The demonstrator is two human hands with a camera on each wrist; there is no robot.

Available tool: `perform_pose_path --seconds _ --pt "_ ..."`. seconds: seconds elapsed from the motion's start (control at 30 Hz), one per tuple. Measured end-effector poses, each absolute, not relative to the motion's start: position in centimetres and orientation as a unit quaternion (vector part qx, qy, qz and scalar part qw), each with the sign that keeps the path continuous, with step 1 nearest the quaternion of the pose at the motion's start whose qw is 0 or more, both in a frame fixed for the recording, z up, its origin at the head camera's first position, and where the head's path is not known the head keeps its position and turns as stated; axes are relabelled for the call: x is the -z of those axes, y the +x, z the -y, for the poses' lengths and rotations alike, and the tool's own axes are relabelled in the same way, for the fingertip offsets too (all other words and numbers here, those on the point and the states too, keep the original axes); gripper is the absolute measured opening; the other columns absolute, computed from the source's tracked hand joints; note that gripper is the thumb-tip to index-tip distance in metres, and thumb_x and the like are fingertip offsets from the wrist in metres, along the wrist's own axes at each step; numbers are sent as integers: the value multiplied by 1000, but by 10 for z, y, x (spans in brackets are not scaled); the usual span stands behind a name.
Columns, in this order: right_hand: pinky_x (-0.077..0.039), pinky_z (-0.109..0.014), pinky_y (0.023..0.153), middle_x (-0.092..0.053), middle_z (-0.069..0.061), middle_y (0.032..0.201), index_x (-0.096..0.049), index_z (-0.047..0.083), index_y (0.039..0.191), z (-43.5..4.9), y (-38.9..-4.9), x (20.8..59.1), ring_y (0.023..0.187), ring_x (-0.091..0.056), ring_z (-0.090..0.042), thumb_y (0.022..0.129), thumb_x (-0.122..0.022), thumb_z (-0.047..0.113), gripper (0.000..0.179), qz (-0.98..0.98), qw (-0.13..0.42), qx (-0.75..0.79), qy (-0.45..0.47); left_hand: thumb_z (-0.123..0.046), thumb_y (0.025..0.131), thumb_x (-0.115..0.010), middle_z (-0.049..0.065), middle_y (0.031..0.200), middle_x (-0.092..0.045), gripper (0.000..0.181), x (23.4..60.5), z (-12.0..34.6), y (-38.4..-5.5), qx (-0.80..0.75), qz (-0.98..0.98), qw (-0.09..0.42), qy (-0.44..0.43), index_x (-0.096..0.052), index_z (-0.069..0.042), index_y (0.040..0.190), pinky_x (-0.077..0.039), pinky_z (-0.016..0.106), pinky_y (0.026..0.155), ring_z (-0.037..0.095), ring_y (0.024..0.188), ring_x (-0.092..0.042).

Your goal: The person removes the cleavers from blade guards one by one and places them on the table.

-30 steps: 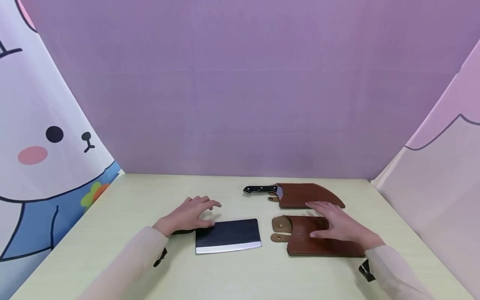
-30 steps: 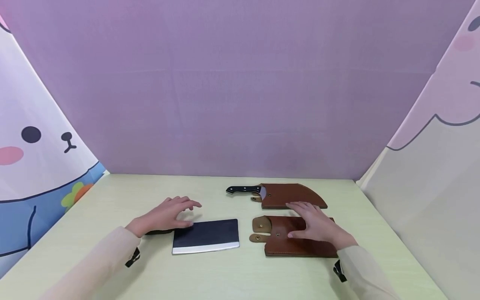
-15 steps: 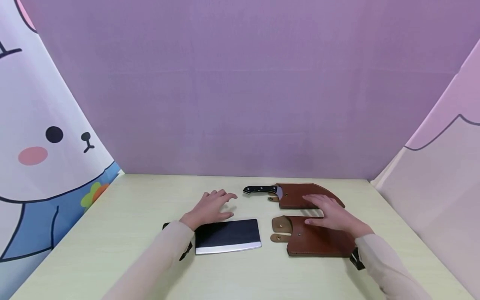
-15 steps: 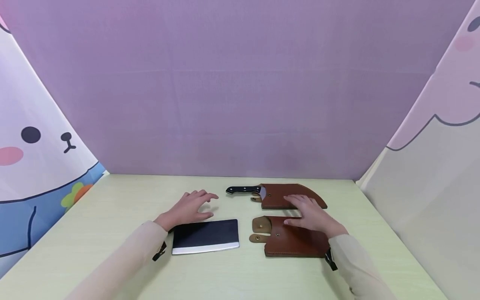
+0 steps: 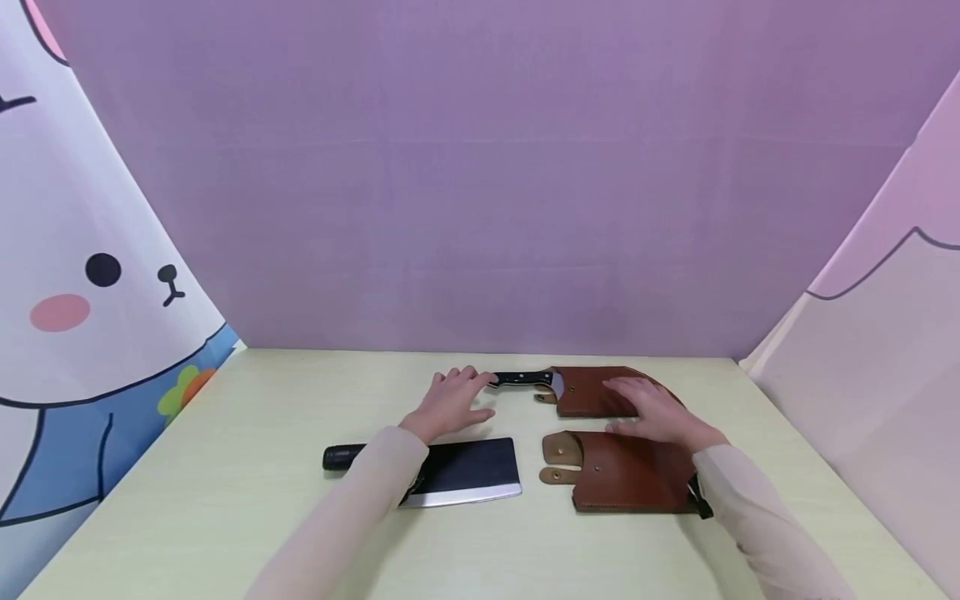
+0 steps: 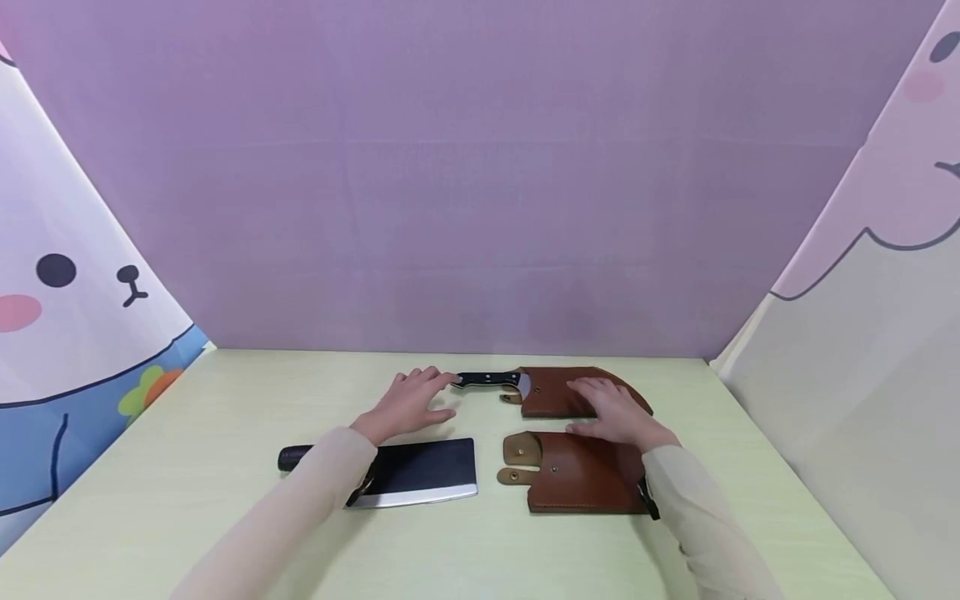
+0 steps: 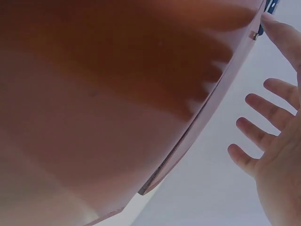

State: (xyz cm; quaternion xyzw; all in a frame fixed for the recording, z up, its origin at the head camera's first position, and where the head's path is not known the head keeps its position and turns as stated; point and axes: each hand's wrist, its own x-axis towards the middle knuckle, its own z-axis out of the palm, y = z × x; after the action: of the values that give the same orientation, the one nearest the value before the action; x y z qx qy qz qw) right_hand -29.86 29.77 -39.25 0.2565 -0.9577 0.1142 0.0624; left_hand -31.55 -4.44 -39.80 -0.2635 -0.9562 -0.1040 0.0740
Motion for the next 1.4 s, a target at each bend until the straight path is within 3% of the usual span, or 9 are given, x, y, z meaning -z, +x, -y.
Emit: perform_pose_path --seconds 0.83,1.4 --pt "-27 -62 98 -44 -22 135 -39 0 135 -290 -334 401 125 -35 -43 69 -75 46 88 973 8 -113 200 -41 83 -63 8 126 -50 56 400 20 -346 109 976 45 -180 -45 -22 133 -33 53 93 31 111 -48" --pt "-36 -57 93 -48 -20 129 -36 2 137 -293 -344 405 117 -44 -38 66 -76 50 94 973 -19 -139 185 -38 85 -63 4 129 -52 52 407 9 -349 102 980 33 -170 -47 -23 132 -34 53 93 32 111 -48"
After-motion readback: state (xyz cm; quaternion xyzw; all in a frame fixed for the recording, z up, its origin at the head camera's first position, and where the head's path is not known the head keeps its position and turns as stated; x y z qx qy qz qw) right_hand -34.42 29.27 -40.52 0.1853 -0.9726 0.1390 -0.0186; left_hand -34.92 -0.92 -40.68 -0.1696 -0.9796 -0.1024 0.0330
